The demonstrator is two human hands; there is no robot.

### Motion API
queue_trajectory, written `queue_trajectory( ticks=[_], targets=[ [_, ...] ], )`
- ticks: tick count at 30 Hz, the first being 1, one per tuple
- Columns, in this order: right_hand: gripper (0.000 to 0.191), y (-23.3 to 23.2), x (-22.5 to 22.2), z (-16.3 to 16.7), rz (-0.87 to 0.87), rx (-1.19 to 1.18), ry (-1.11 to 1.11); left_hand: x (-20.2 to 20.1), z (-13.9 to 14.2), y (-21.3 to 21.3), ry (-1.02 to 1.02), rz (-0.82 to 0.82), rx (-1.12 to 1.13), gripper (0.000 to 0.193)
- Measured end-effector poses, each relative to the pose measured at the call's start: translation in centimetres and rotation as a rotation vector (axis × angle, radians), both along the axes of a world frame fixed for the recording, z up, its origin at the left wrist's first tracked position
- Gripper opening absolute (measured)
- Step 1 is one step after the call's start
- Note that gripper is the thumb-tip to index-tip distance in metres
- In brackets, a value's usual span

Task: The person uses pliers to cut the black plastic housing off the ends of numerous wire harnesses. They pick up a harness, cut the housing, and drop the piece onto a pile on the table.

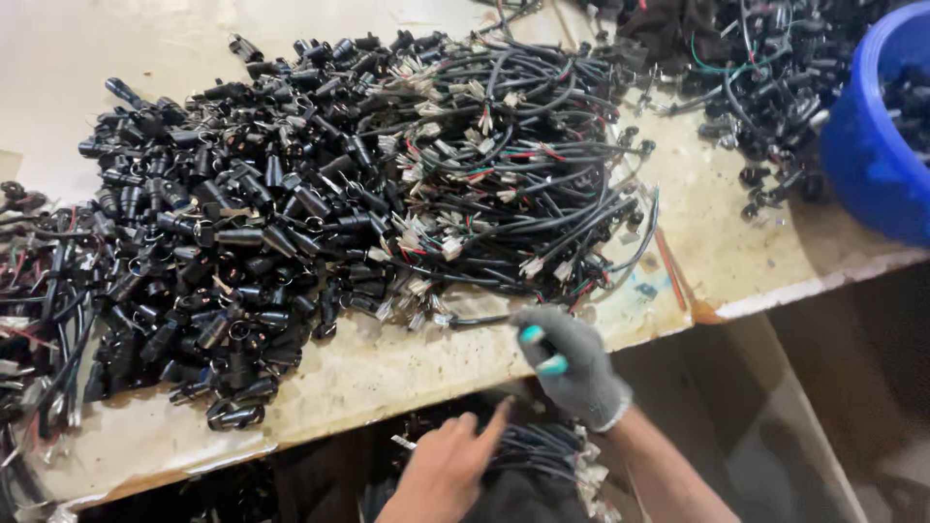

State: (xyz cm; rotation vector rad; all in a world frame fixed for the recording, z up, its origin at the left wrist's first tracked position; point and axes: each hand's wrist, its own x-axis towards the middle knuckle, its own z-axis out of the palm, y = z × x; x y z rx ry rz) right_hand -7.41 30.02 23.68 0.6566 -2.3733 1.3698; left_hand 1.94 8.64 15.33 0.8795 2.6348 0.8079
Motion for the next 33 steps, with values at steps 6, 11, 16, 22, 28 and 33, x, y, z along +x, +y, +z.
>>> queue_trajectory(
  ticks=[6,11,16,22,28,33],
  targets=[
    [0.051,4.0,-6.5,0.0,-0.030,0.646,0.334,1.5,-2.7,-4.8,-0.321,0.011,-0.102,0.043],
    [0.027,0.7,-7.1,-4.8,-0.154,0.595,0.408,-1.7,1.0,-9.0,0.418,0.739,-0.008,0.048],
    [0.031,-2.5,-11.4,-6.4,-0.282,0.527,0.443,-8.3,2.1,-13.9,0.667,1.095,-0.467,0.059],
    [0.025,-2.1,-9.7,-4.8,-0.244,0.413,0.379,-7.4,-0.8,-13.8,0.743,1.047,-0.195,0.045],
    [0.036,-7.2,1.9,-4.6,-0.040,0.132,0.145,-7.2,-2.2,-13.2,0.649,1.068,-0.122,0.035],
    [0.041,-10.7,-2.0,-7.0,-0.030,0.191,-0.101,-7.2,-2.9,-12.0,0.631,1.060,-0.153,0.037]
  ],
)
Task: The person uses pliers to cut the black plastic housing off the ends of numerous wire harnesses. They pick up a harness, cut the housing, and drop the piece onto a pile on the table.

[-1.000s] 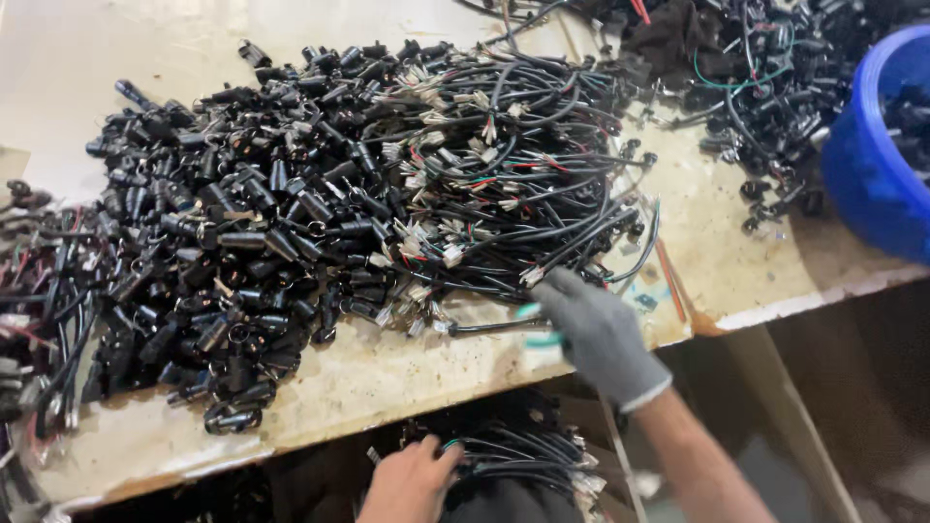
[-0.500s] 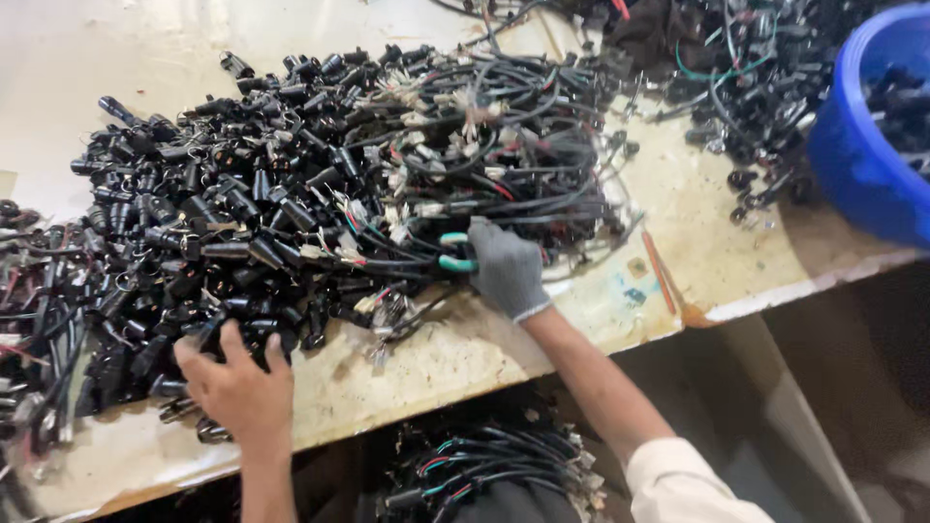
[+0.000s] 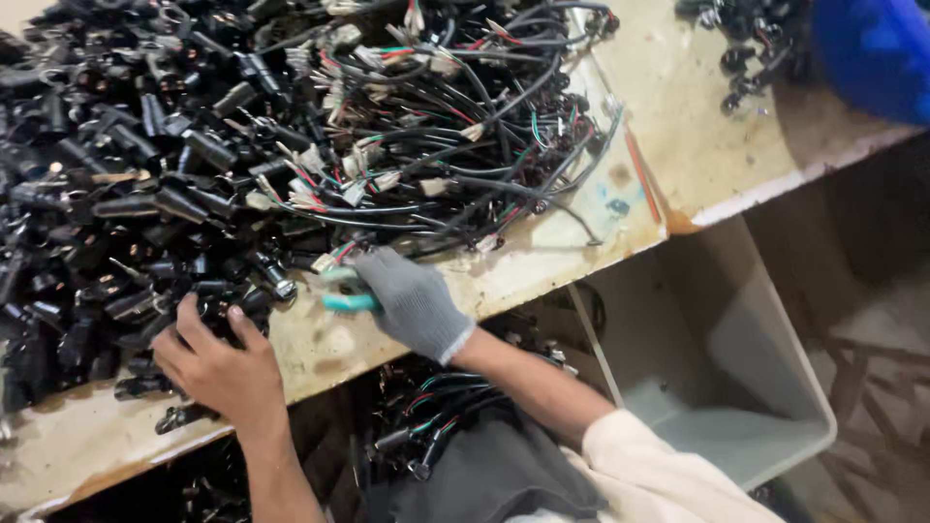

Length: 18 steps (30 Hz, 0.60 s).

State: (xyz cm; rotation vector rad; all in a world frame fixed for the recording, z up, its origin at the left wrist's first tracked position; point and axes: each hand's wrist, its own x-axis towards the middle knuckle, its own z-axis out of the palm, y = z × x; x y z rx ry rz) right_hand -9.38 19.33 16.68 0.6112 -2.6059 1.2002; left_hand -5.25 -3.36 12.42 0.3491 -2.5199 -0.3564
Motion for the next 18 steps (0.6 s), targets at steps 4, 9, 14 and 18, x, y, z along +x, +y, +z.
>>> queue_trajectory(
  ticks=[4,9,14,18],
  targets=[
    [0.039,1.7,-0.6,1.7,0.115,-0.151,0.069,0.9,0.3,0.1,-0.057,0.029,-0.008,0.041],
    [0.040,10.1,1.4,5.3,-0.129,-0.225,0.123,1.7,0.2,-0.2,-0.022,0.021,0.035,0.034],
    [0.040,16.3,0.7,4.9,-0.340,0.540,0.081,1.5,-0.1,0.1,-0.010,-0.026,0.010,0.020],
    [0.031,14.1,2.3,4.5,-0.332,0.404,0.260,0.1,0.4,0.9,0.083,-0.182,-0.130,0.023]
  ],
)
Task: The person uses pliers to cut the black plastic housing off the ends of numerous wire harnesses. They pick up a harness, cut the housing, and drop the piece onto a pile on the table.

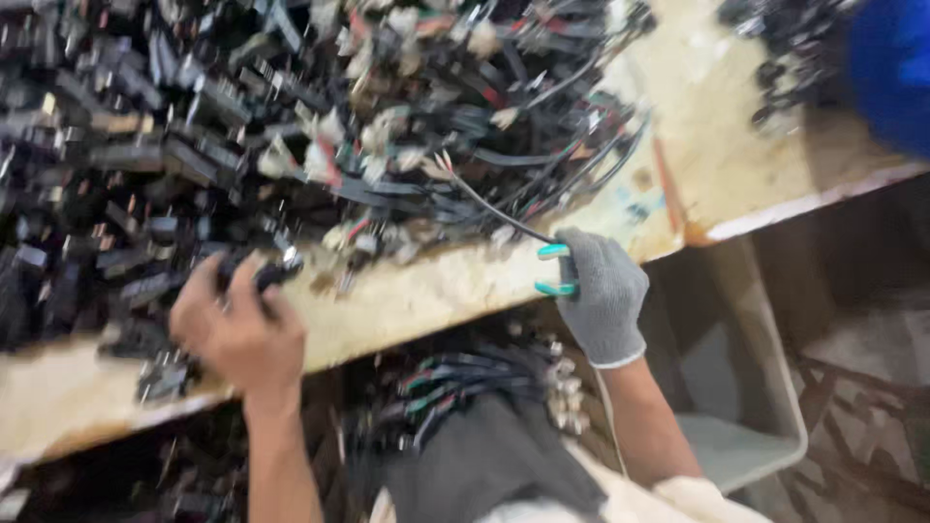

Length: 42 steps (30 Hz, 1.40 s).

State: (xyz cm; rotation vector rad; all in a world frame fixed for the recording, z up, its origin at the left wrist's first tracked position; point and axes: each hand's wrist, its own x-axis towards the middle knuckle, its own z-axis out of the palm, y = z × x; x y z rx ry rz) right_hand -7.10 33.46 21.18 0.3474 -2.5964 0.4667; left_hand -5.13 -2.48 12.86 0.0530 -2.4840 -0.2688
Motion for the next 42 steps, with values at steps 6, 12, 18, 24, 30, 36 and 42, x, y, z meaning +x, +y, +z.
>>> queue_trajectory(
  ticks=[6,12,18,24,30,36,42],
  targets=[
    [0.046,-6.8,-1.8,-2.1,0.187,0.035,-0.214,-1.8,0.6,1.7,-0.165,-0.059,-0.140,0.035],
    [0.039,-3.4,0.2,-2.2,0.077,-0.820,-0.285,-0.8,0.9,0.3,-0.132,-0.147,0.019,0.028],
    [0.050,-1.8,0.7,-1.6,0.257,-0.165,-0.311,-1.5,1.4,0.4,-0.049,-0.279,0.384,0.036],
    [0.050,-3.3,-2.2,-2.0,0.532,0.233,-0.470,-0.5,2.2,-0.6,-0.251,-0.374,0.209,0.049],
    [0.037,-3.2,-4.1,-1.5,0.588,0.353,-0.697,-0.3,1.3,-0.9,-0.108,-0.306,0.321,0.024],
    [0.030,-2.9,-6.1,-3.5,0.776,0.283,-0.577,0.9,3.0,-0.3,-0.262,-0.382,0.155,0.031],
    [0.024,-2.7,-4.5,-3.2,0.464,-0.646,-0.706,1.3,2.7,-1.4,-0.255,-0.380,0.132,0.022]
  ],
)
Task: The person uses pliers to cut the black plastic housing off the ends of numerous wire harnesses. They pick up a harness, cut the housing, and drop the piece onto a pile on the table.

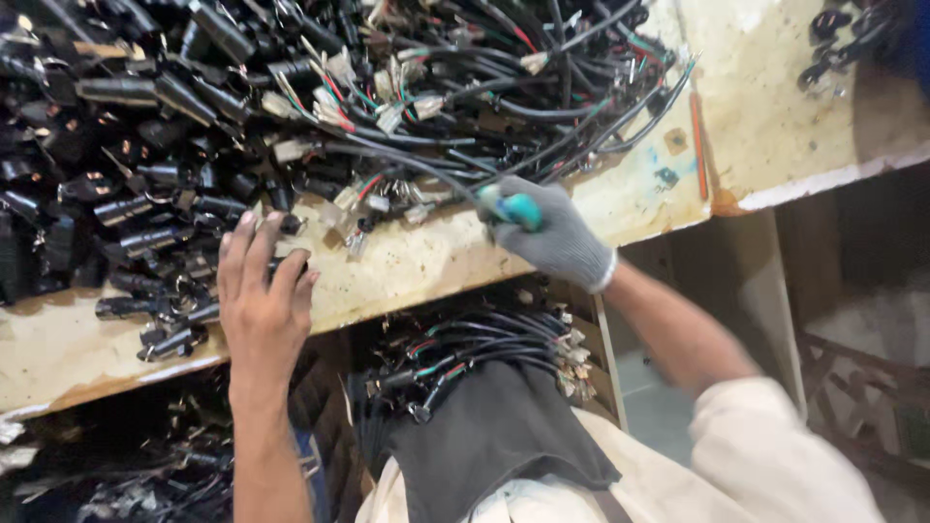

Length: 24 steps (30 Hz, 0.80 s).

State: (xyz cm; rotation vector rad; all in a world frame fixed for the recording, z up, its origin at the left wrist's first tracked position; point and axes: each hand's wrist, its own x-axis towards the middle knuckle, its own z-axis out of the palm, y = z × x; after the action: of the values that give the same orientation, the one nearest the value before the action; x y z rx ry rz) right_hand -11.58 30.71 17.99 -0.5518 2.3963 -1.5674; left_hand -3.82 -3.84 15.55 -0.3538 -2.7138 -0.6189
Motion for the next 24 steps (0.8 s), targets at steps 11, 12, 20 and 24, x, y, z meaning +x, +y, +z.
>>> queue_trajectory(
  ticks=[11,12,20,24],
  targets=[
    [0.017,-3.5,7.3,-0.9,-0.465,-0.639,-0.688,4.6,-0.6,9.8,-0.648,-0.249,1.480,0.036],
    [0.017,-3.6,7.6,-0.9,-0.444,-0.574,-0.626,5.0,-0.6,10.0,-0.639,-0.247,1.442,0.034],
    [0.012,-4.0,8.5,2.8,-0.101,-0.095,0.224,5.6,0.6,9.3,-0.733,-0.230,1.080,0.049],
    [0.014,-4.1,7.0,3.7,0.549,0.505,0.504,4.7,2.1,9.6,-0.601,-0.323,0.954,0.039]
  ],
)
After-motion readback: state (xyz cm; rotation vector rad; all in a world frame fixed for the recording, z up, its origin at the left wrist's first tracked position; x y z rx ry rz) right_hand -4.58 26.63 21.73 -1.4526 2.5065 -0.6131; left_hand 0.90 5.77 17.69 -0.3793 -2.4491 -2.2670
